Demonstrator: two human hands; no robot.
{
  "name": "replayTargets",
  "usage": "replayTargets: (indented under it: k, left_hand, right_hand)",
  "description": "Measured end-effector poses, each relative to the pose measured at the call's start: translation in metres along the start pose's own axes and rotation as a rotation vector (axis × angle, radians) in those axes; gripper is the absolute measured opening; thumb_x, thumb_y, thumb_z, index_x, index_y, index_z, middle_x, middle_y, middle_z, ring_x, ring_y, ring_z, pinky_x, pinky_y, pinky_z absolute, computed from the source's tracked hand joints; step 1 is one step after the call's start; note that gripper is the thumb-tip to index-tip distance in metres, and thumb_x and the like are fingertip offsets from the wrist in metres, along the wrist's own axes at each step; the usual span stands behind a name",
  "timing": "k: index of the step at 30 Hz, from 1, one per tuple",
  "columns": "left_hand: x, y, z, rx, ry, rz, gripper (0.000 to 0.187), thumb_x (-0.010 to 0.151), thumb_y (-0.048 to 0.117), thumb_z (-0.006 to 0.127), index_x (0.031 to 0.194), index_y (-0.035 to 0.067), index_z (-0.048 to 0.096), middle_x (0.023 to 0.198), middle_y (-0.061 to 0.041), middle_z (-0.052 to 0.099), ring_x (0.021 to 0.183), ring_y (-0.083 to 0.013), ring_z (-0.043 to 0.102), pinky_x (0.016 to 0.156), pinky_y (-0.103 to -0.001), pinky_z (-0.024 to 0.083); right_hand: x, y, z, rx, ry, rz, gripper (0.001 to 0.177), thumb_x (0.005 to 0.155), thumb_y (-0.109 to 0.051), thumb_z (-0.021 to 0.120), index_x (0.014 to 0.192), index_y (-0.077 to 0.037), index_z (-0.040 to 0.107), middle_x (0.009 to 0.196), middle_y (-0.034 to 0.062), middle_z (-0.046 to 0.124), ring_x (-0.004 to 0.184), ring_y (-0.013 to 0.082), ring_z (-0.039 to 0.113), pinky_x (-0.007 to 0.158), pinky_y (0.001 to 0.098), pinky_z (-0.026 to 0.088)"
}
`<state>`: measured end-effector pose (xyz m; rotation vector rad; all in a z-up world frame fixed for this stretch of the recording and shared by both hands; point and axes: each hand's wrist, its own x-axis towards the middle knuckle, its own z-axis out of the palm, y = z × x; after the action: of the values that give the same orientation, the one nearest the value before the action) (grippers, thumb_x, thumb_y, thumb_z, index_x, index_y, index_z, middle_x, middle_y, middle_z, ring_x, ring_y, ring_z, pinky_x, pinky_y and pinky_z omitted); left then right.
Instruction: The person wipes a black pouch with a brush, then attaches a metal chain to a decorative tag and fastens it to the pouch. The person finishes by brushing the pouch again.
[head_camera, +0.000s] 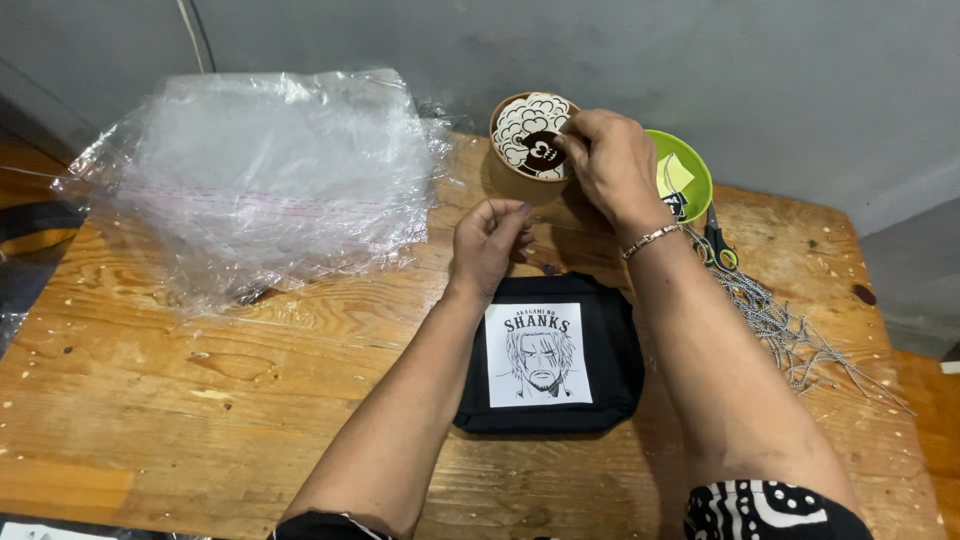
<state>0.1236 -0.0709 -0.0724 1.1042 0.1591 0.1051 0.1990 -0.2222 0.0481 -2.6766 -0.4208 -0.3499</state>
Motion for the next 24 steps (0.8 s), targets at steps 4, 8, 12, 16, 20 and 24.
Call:
replayTargets:
  k: [4,8,12,16,20,24]
  left_hand:
    - [-0.006,0.013,0.003,0.018,-0.011,0.030,0.028,0.087,0.028,0.082,0.104,0.006,0.074,0.084,-0.011,0.074,0.076,-0.0178,0.074,0.057,-0.029,0.063]
    - [-0.012,0.028,0.009,0.092,-0.039,0.149,0.023,0.090,0.022,0.079,0.109,0.010,0.074,0.086,-0.007,0.075,0.074,-0.0108,0.071,0.053,-0.022,0.059]
    - [-0.017,0.055,0.009,0.171,-0.057,0.152,0.047,0.087,0.021,0.072,0.130,0.007,0.059,0.130,-0.015,0.065,0.113,-0.0234,0.067,0.101,-0.036,0.059]
    - [-0.023,0.062,0.012,0.095,-0.098,0.265,0.074,0.095,0.030,0.074,0.148,-0.008,0.039,0.151,-0.040,0.038,0.136,-0.0548,0.045,0.113,-0.059,0.044]
    - [-0.034,0.075,0.024,-0.103,-0.175,0.179,0.065,0.092,0.028,0.079,0.140,-0.005,0.051,0.128,-0.025,0.057,0.116,-0.0351,0.062,0.099,-0.045,0.055]
    - [-0.044,0.082,0.030,-0.224,-0.182,0.103,0.042,0.088,0.012,0.081,0.126,0.001,0.066,0.096,-0.011,0.073,0.085,-0.0167,0.074,0.073,-0.032,0.068]
  right_hand:
    - [-0.007,0.007,-0.004,0.039,-0.007,0.060,0.012,0.099,-0.033,0.069,0.109,-0.031,0.075,0.100,0.0016,0.073,0.103,0.0312,0.069,0.082,0.0479,0.057]
    - [-0.014,0.011,-0.004,0.092,0.180,-0.041,0.009,0.097,-0.026,0.075,0.105,-0.026,0.078,0.101,0.0043,0.074,0.097,0.0349,0.070,0.080,0.0486,0.056]
    - [-0.018,0.004,-0.010,0.313,0.331,-0.047,0.005,0.092,-0.009,0.083,0.093,-0.008,0.078,0.098,0.0029,0.055,0.090,0.0171,0.056,0.073,0.0279,0.059]
    - [-0.030,0.029,-0.002,0.484,0.395,-0.179,0.004,0.102,-0.009,0.077,0.100,-0.005,0.077,0.087,0.0153,0.063,0.088,0.0292,0.066,0.082,0.0382,0.051]
    - [-0.057,0.015,0.003,0.969,0.186,0.121,0.017,0.107,-0.014,0.065,0.097,0.000,0.068,0.060,0.0030,0.049,0.048,0.0091,0.044,0.041,0.0236,0.036]
    - [-0.076,0.007,0.010,1.058,0.158,0.186,0.021,0.106,-0.016,0.066,0.092,-0.001,0.066,0.054,0.0028,0.049,0.040,0.0056,0.044,0.035,0.0191,0.036]
